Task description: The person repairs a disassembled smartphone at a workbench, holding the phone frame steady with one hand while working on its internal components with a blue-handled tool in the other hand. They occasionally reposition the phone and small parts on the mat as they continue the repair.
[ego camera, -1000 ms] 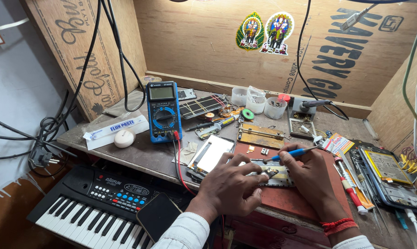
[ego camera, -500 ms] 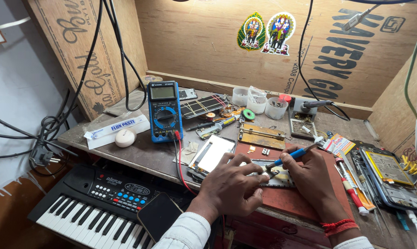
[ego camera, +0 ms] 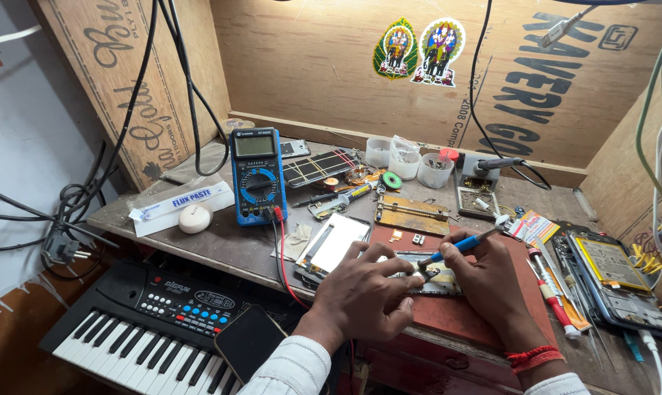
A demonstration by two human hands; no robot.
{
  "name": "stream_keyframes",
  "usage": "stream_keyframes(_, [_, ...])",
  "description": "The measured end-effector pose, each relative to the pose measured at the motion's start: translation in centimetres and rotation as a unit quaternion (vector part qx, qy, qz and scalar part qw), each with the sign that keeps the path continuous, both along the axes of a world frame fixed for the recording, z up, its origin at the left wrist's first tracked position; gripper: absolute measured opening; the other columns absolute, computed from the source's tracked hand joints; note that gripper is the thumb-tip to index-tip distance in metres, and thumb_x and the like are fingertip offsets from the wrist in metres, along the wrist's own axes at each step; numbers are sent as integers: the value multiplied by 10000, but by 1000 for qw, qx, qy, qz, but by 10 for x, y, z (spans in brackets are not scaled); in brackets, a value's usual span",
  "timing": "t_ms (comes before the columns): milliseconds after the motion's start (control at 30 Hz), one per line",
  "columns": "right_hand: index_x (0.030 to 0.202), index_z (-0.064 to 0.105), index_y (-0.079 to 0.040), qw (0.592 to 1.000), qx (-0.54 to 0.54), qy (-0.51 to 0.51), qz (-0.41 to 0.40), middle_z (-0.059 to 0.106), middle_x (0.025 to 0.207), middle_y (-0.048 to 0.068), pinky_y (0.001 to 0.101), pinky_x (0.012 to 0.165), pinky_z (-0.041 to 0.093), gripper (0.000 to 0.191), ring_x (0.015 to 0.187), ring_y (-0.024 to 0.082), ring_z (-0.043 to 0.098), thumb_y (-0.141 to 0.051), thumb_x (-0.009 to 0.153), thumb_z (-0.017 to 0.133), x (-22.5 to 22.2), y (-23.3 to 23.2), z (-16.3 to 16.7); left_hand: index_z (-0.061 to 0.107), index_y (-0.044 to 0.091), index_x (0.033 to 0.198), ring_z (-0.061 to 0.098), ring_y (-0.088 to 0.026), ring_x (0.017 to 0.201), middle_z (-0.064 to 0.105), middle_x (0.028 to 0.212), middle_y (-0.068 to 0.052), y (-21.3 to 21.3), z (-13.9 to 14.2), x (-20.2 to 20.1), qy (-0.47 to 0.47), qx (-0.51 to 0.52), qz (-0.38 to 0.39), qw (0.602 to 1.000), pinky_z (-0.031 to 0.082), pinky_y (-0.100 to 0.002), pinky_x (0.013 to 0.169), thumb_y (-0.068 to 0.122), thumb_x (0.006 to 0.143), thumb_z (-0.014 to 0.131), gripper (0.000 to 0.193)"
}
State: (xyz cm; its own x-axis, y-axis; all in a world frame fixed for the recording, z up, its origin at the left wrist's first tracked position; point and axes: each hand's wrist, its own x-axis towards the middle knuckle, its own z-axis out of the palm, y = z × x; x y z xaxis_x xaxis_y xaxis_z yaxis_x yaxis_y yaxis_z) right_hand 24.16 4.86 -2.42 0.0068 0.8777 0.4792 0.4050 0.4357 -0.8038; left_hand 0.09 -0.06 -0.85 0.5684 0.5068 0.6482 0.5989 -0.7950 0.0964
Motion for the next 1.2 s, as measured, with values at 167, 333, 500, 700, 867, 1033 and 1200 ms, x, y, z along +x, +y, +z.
stream_keyframes(167, [964, 731, -4, 998, -42, 31, -17, 685, 723, 48, 306, 569, 478, 178, 644, 115, 602, -177, 946, 693, -2, -2, 4, 791, 205, 1115, 623, -229, 1115, 746, 1159, -3, 0, 0, -1, 1, -1, 1, 1000, 430, -434, 1031, 316, 823, 652, 341])
stream_keyframes(333, [934, 735, -15, 1000, 2, -12, 13, 694, 736, 16, 268, 623, 518, 165, 707, 71, 636, -178, 919, 711, -2, -1, 4, 788, 206, 1113, 624, -230, 1116, 746, 1175, -1, 0, 0, -1, 0, -11, 1, 1000, 434, -430, 1021, 316, 820, 654, 340])
stream_keyframes(500, [930, 729, -8, 999, -33, 9, -6, 666, 701, 46, 290, 565, 478, 172, 644, 106, 602, -179, 932, 716, 0, -1, 3, 786, 206, 1118, 622, -228, 1129, 745, 1167, -2, 0, 0, 0, 4, -3, 3, 1000, 430, -435, 1032, 317, 823, 651, 343])
stream_keyframes(700, [933, 727, -16, 999, -44, 15, -3, 685, 715, 35, 278, 532, 470, 175, 624, 90, 605, -190, 923, 712, -2, -2, 4, 785, 207, 1113, 617, -223, 1128, 743, 1177, 5, 0, 0, 0, 5, -14, 4, 1000, 433, -430, 1028, 319, 823, 645, 341])
stream_keyframes(867, [926, 733, -24, 999, -27, -30, -34, 694, 707, 33, 277, 553, 486, 164, 626, 97, 618, -186, 923, 705, -2, -3, 4, 787, 206, 1099, 620, -222, 1129, 743, 1168, 4, 0, 1, 0, 2, -18, 3, 1000, 433, -429, 1022, 324, 815, 651, 337])
stream_keyframes(1033, [931, 720, -21, 1000, 1, -15, -22, 685, 711, 16, 265, 550, 485, 162, 642, 70, 607, -182, 916, 715, -1, -2, 2, 786, 206, 1114, 624, -221, 1130, 742, 1169, 0, 0, 0, 0, 4, 0, 4, 1000, 430, -435, 1049, 323, 825, 650, 340])
stream_keyframes(1200, [936, 728, -18, 1000, -21, 16, 7, 670, 715, 9, 270, 533, 458, 161, 630, 66, 582, -177, 912, 719, -1, -2, 3, 786, 205, 1112, 624, -224, 1129, 743, 1173, -2, 0, 0, 0, 2, -5, 2, 1000, 432, -430, 1038, 322, 820, 649, 343])
